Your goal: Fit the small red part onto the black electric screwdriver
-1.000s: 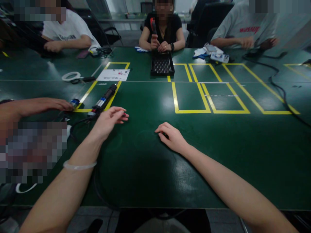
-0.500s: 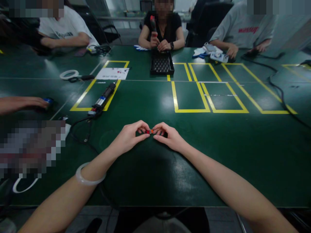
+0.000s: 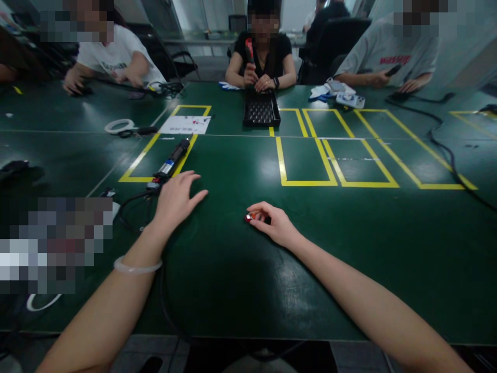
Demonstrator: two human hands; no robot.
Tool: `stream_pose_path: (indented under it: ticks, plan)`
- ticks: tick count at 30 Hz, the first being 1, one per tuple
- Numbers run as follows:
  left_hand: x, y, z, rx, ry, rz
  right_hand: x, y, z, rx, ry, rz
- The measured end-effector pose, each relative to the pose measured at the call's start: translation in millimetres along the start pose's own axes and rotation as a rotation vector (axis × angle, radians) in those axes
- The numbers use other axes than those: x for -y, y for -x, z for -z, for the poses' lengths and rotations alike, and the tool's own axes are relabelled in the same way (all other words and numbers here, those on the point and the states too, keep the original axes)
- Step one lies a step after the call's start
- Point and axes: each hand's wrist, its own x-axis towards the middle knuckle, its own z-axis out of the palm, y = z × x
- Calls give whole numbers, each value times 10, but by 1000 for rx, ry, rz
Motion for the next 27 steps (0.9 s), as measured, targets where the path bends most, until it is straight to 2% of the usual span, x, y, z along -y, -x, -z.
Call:
stream_pose_path:
  ticks: [1, 3, 5, 8, 12, 15, 18, 23, 27]
  plan:
    - [177, -18, 17, -35, -73, 106, -1, -1, 2, 1, 16, -4]
    - [497, -29, 57, -33, -176, 301, 4, -2, 4, 7, 47, -10]
    - [738, -22, 90, 56, -201, 436, 13, -2, 4, 17, 61, -13]
    - [947, -19, 104, 209, -204, 519, 24, 0, 3, 36, 54, -21]
    - [1051, -39, 79, 237, -159, 547, 16, 1, 6, 46, 32, -25]
    - [1020, -41, 72, 212, -129, 550, 6, -5, 10, 26, 60, 18]
    - [882, -34, 70, 214, -123, 509, 4, -12, 13, 15, 78, 41]
    - [492, -27, -7, 159, -92, 378, -1, -7, 7, 14, 40, 13]
    - [105, 6, -101, 140, -58, 198, -8, 5, 4, 22, 76, 72]
